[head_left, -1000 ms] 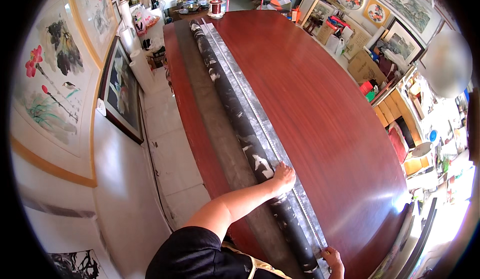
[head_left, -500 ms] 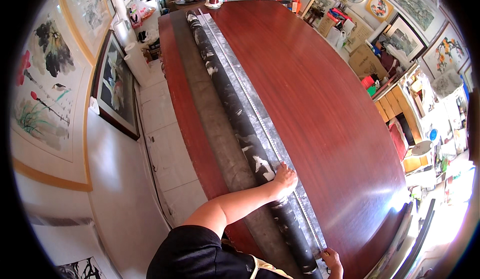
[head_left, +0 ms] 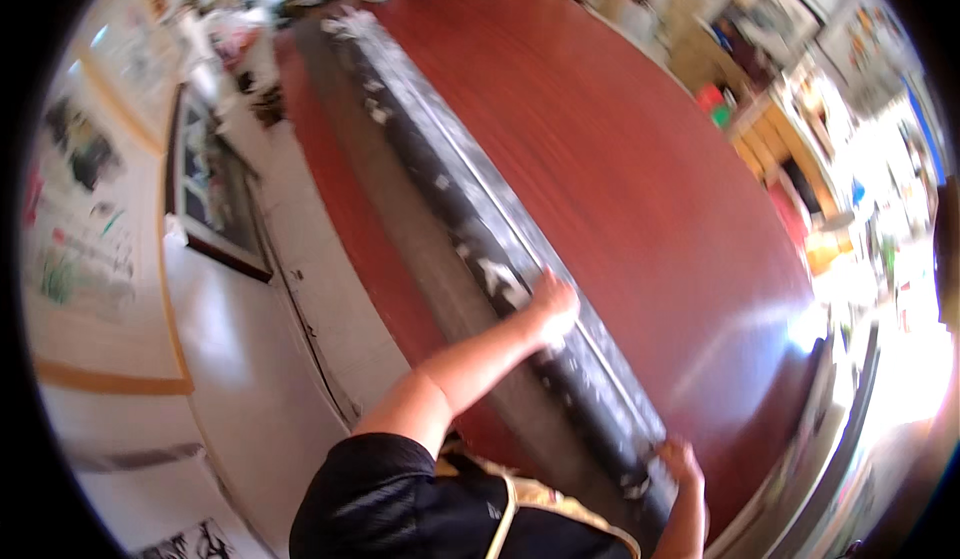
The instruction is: The person unrolls a long scroll of artwork on a large table, smooths it out, and then rolls it back up. They use a measuring tape to measure the length of the rolled scroll.
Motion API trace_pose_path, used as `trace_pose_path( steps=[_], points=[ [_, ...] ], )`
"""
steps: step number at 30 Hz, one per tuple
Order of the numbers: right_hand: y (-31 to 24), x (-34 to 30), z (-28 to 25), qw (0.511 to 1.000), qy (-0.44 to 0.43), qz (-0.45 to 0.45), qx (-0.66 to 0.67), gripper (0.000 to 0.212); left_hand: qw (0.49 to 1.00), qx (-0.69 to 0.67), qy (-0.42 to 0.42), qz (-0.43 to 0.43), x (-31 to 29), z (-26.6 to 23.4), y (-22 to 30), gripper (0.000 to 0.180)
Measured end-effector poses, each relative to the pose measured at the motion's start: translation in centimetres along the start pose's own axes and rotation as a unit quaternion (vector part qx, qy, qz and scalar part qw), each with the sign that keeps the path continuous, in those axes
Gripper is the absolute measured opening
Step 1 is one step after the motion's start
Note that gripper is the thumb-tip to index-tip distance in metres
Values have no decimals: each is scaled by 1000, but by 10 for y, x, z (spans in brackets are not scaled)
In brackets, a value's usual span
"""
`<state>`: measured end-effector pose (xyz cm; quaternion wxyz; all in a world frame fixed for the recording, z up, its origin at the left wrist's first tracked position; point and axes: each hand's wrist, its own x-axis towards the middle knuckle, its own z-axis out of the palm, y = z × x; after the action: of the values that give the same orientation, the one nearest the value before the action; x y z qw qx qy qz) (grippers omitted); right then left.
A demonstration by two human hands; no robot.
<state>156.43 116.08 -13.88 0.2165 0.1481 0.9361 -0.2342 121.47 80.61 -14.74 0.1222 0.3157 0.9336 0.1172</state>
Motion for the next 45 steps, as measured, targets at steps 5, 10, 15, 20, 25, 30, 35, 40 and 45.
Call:
trace_pose_path(
  steps=[5,10,15,20,25,30,35,40,45],
  points=[
    [-12,11,1,998,49,-42,-7,26,997,-21,-69,-25,3,-21,-6,25],
    [-41,-6,-15,999,35,-1,38,43,990,65,-121,-44,16,-20,-24,45],
    [0,-54,-24,993,-16,107,45,53,986,79,-146,-4,44,-9,-35,46],
    [97,-141,-45,958,-81,272,35,55,988,4,-151,-6,61,1,-81,42],
    [221,-243,-40,921,-68,382,26,54,981,-15,-184,-63,75,3,-102,38],
    [268,-286,-34,873,-39,486,-12,57,978,12,-170,-121,83,3,-102,30],
    [276,-281,-35,864,-47,499,-46,56,971,70,-166,-158,88,5,-98,31],
    [277,-273,-37,866,-67,490,-78,55,975,63,-148,-152,91,7,-102,28],
    [285,-274,-32,878,-54,468,-81,55,974,71,-150,-155,93,0,-115,28]
  ],
)
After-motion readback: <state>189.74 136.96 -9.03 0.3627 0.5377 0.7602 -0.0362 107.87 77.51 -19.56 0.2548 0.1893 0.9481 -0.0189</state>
